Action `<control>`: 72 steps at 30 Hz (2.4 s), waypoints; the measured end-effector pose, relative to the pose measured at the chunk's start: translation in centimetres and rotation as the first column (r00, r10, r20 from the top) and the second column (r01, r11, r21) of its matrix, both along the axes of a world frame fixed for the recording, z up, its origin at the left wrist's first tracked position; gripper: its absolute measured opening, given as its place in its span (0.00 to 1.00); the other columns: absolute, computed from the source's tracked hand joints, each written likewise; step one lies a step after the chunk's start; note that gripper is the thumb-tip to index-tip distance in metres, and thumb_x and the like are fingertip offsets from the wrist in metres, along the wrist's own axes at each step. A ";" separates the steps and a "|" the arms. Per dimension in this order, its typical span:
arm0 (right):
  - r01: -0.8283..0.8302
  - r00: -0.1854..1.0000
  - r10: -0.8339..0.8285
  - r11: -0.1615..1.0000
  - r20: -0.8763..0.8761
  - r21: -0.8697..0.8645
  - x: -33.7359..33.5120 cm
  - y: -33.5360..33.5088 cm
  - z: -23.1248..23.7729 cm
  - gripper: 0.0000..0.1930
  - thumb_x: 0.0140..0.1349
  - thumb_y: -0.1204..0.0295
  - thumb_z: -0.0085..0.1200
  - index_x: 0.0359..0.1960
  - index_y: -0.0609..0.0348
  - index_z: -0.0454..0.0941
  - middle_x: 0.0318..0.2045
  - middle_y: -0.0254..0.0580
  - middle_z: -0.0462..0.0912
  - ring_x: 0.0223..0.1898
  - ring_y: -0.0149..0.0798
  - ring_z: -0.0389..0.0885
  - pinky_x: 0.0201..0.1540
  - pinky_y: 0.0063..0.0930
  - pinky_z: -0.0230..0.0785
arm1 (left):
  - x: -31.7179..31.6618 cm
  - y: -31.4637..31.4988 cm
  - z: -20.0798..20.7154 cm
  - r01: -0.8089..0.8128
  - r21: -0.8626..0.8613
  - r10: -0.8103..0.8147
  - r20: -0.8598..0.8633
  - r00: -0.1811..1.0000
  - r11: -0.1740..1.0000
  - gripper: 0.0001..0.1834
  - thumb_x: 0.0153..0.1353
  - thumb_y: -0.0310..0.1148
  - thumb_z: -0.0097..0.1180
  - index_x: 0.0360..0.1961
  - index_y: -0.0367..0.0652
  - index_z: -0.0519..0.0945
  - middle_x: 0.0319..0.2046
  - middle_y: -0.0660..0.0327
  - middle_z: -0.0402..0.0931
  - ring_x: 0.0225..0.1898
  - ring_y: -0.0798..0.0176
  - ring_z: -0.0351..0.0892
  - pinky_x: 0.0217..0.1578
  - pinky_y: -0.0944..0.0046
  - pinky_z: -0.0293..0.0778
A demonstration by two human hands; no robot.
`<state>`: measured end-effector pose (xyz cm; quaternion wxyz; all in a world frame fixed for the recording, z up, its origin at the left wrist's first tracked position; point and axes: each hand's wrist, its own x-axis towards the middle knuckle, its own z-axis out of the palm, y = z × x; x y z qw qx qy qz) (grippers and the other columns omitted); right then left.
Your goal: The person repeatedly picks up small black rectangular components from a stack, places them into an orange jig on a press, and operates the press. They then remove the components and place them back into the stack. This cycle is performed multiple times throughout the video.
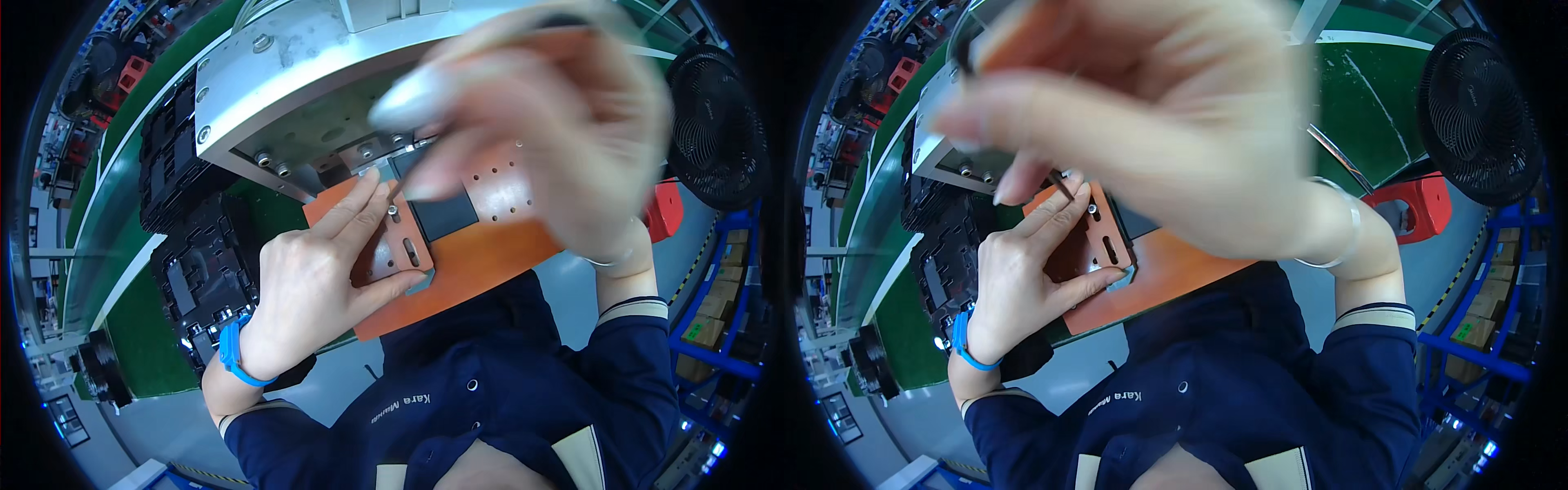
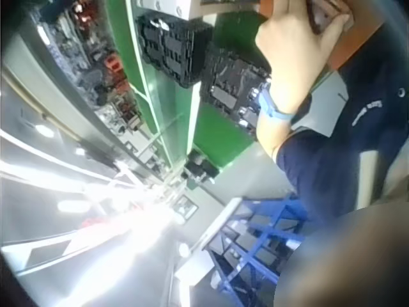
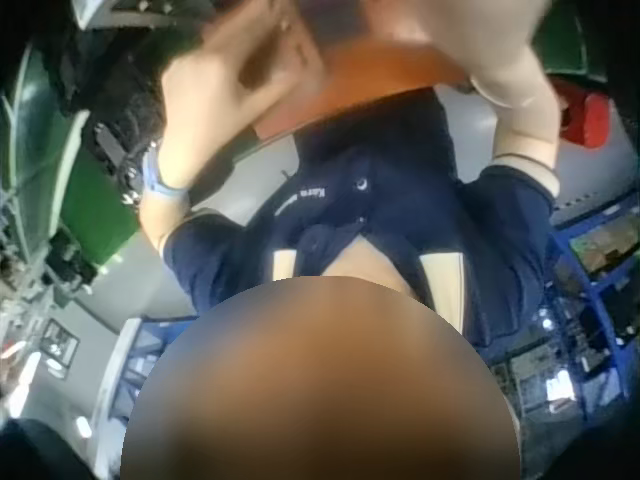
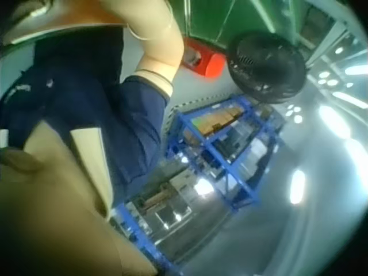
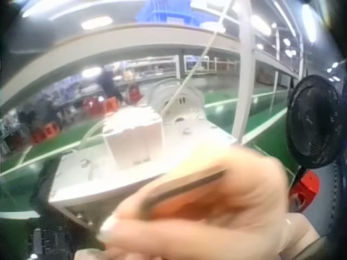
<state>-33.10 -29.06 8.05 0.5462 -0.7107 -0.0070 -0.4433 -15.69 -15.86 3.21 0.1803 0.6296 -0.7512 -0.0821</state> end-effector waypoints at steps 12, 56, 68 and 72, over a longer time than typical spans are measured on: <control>0.700 0.160 -0.986 0.089 0.035 -0.708 -22.6 -17.9 -11.8 0.07 0.62 0.78 0.58 0.42 0.62 0.81 0.39 0.44 0.85 0.37 0.36 0.86 0.41 0.28 0.76 | 0.0 -0.5 0.1 0.026 0.021 -0.027 0.004 1.000 0.999 0.42 0.40 0.47 0.75 0.54 0.30 0.78 0.57 0.47 0.74 0.46 0.52 0.84 0.42 0.63 0.81; -0.046 0.757 -0.382 0.779 -0.531 -0.625 -5.2 -0.3 -7.9 0.18 0.49 0.69 0.65 0.43 0.62 0.84 0.53 0.61 0.78 0.52 0.52 0.82 0.53 0.39 0.77 | 0.8 -0.7 -0.3 0.071 0.063 -0.070 -0.018 0.997 0.995 0.54 0.31 0.62 0.74 0.56 0.32 0.77 0.58 0.46 0.74 0.31 0.60 0.86 0.28 0.71 0.78; -0.037 0.749 -0.373 0.801 -0.547 -0.597 -5.2 -0.4 -7.8 0.18 0.50 0.67 0.66 0.43 0.62 0.84 0.53 0.58 0.79 0.53 0.51 0.81 0.53 0.38 0.78 | 0.8 -0.8 -0.5 0.067 0.051 -0.067 -0.015 0.998 0.996 0.55 0.29 0.62 0.74 0.56 0.32 0.77 0.58 0.46 0.74 0.32 0.61 0.86 0.29 0.71 0.78; -0.033 0.755 -0.377 0.794 -0.536 -0.606 -5.2 -0.4 -7.9 0.18 0.50 0.68 0.66 0.43 0.62 0.84 0.53 0.58 0.79 0.53 0.51 0.81 0.53 0.38 0.78 | 0.8 -0.8 -0.3 0.068 0.060 -0.068 -0.005 0.998 0.996 0.55 0.29 0.62 0.74 0.56 0.32 0.77 0.58 0.46 0.74 0.33 0.61 0.86 0.30 0.71 0.78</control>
